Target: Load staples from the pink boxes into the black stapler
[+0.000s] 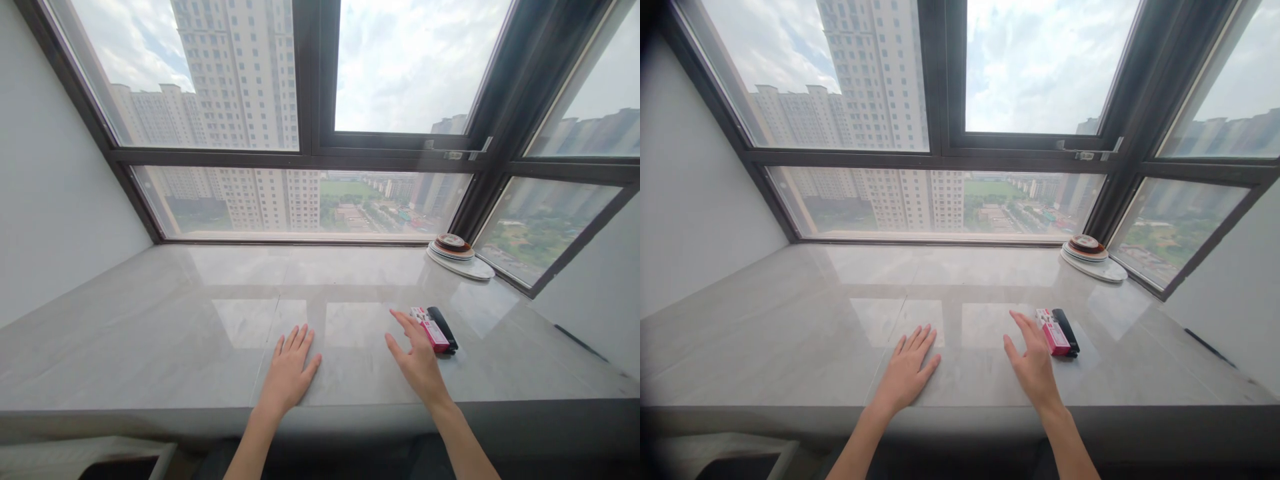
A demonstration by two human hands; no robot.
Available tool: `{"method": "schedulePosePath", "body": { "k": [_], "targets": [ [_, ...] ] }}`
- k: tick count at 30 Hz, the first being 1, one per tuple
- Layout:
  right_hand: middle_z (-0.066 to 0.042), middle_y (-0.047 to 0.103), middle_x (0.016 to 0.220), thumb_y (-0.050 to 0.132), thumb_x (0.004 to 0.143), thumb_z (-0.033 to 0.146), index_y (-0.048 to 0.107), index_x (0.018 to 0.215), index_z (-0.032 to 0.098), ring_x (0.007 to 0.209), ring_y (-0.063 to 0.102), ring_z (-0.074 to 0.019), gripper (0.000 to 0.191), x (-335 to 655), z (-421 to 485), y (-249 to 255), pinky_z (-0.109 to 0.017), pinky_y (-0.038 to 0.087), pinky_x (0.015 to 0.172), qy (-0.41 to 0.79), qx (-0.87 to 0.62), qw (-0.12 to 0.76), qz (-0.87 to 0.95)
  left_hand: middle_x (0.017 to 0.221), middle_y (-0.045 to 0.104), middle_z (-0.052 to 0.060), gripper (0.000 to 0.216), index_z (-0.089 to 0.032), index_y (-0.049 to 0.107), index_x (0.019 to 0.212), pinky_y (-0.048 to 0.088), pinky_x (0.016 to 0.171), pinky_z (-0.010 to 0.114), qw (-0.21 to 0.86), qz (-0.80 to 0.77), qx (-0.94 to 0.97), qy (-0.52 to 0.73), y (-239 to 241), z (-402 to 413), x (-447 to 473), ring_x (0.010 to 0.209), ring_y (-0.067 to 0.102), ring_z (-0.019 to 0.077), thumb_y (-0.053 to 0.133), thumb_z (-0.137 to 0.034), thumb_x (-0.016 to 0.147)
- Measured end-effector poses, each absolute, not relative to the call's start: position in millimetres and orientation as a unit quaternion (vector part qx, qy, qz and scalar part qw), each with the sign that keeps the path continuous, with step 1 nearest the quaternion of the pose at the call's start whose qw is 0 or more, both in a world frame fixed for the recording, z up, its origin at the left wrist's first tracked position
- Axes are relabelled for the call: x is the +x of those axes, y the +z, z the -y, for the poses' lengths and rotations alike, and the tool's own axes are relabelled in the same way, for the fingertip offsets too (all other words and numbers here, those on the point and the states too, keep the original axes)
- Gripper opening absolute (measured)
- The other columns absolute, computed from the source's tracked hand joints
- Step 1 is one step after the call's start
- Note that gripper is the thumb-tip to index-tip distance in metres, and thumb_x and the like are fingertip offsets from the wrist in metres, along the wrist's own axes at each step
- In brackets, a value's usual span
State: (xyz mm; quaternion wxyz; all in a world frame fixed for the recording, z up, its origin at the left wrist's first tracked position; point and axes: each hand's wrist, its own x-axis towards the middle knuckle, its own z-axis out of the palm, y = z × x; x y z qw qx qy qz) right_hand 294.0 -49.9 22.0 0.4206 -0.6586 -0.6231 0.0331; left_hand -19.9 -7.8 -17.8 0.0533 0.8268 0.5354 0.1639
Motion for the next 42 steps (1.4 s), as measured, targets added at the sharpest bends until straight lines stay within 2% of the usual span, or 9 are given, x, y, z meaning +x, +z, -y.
{"method": "schedulePosePath", "body": {
  "k": [4, 8, 12, 16, 19, 25, 29, 35, 42],
  "targets": [
    [-0.02, 0.058, 0.129, 0.052, 0.089, 0.055, 0.052, 0.145, 0.013, 0.124, 0.05, -0.0346, 0.07, 379.9, 39.1, 28.5, -0.051, 0.033, 0.111, -0.088, -0.759, 0.415, 0.494, 0.167, 0.022, -0.002, 0.059, -0.034, 0.031, 0.158, 0.017, 0.125, 0.052, 0.049, -0.536, 0.827, 0.16, -19.5, 7.2, -20.6, 0.155, 0.017, 0.0253, 0.032, -0.055, 0.103],
    [-0.015, 0.069, 0.104, 0.05, 0.087, 0.059, 0.067, 0.128, 0.014, 0.101, 0.063, -0.0312, 0.063, 438.3, 29.3, 26.5, -0.042, 0.047, 0.094, 0.097, -0.796, 0.348, 0.485, 0.167, 0.021, -0.002, 0.06, -0.033, 0.028, 0.159, 0.018, 0.125, 0.051, 0.043, -0.534, 0.829, 0.159, -21.7, 6.6, -21.4, 0.155, 0.017, 0.0245, 0.032, -0.054, 0.103],
    [-0.011, 0.074, 0.095, 0.057, 0.085, 0.056, 0.074, 0.117, 0.017, 0.088, 0.067, -0.0277, 0.053, 432.9, 27.4, 23.6, -0.034, 0.052, 0.079, 0.195, -0.753, 0.368, 0.509, 0.167, 0.021, -0.002, 0.059, -0.033, 0.03, 0.158, 0.018, 0.125, 0.051, 0.039, -0.534, 0.828, 0.165, -22.4, 6.5, -21.2, 0.155, 0.017, 0.0248, 0.033, -0.053, 0.103],
    [-0.004, 0.071, 0.078, 0.054, 0.087, 0.061, 0.07, 0.125, 0.018, 0.051, 0.059, -0.0183, 0.06, 386.9, 22.9, 10.6, -0.029, 0.046, 0.053, 0.271, -0.734, 0.371, 0.501, 0.167, 0.023, -0.001, 0.058, -0.034, 0.032, 0.157, 0.019, 0.125, 0.052, 0.042, -0.533, 0.826, 0.178, -22.2, 6.7, -19.4, 0.155, 0.019, 0.0254, 0.035, -0.052, 0.103],
    [-0.001, 0.069, 0.078, 0.052, 0.088, 0.062, 0.066, 0.131, 0.023, 0.04, 0.052, -0.0131, 0.06, 336.7, 13.3, -0.4, -0.027, 0.042, 0.046, 0.297, -0.702, 0.387, 0.519, 0.166, 0.025, -0.001, 0.056, -0.034, 0.035, 0.156, 0.019, 0.125, 0.052, 0.051, -0.532, 0.823, 0.192, -21.2, 7.5, -18.0, 0.155, 0.02, 0.0255, 0.037, -0.052, 0.102],
    [-0.003, 0.069, 0.081, 0.049, 0.093, 0.056, 0.07, 0.116, 0.024, 0.041, 0.052, -0.0122, 0.045, 214.4, -8.0, -3.6, -0.025, 0.038, 0.044, 0.315, -0.635, 0.42, 0.567, 0.16, 0.04, 0.002, 0.055, -0.03, 0.043, 0.151, 0.019, 0.125, 0.047, 0.117, -0.547, 0.79, 0.25, -17.0, 8.0, -19.9, 0.152, 0.028, 0.0215, 0.033, -0.055, 0.104],
    [-0.004, 0.069, 0.084, 0.049, 0.095, 0.049, 0.07, 0.106, 0.023, 0.062, 0.06, -0.0168, 0.035, 160.6, -13.7, -4.6, -0.025, 0.043, 0.059, 0.243, -0.613, 0.456, 0.598, 0.151, 0.052, 0.006, 0.054, -0.028, 0.054, 0.142, 0.024, 0.122, 0.044, 0.151, -0.587, 0.731, 0.314, -15.9, 3.9, -11.9, 0.144, 0.042, 0.0232, 0.041, -0.058, 0.099],
    [-0.002, 0.066, 0.074, 0.047, 0.096, 0.052, 0.069, 0.095, 0.02, 0.066, 0.056, -0.0188, 0.039, 176.1, -3.3, -11.8, -0.027, 0.041, 0.063, 0.205, -0.628, 0.479, 0.578, 0.144, 0.055, 0.016, 0.052, -0.019, 0.058, 0.129, 0.024, 0.12, 0.053, 0.077, -0.654, 0.649, 0.38, -19.1, -0.6, 23.4, 0.136, 0.048, 0.0319, 0.063, -0.045, 0.084],
    [-0.002, 0.066, 0.074, 0.05, 0.095, 0.057, 0.07, 0.099, 0.019, 0.065, 0.056, -0.0187, 0.044, 205.5, 22.7, -16.7, -0.027, 0.039, 0.062, 0.208, -0.648, 0.473, 0.56, 0.131, 0.062, 0.012, 0.039, -0.02, 0.061, 0.117, 0.042, 0.105, 0.042, 0.021, -0.676, 0.624, 0.391, -16.7, -12.0, -8.2, 0.12, 0.057, 0.0295, 0.059, -0.044, 0.087]
  ]
}}
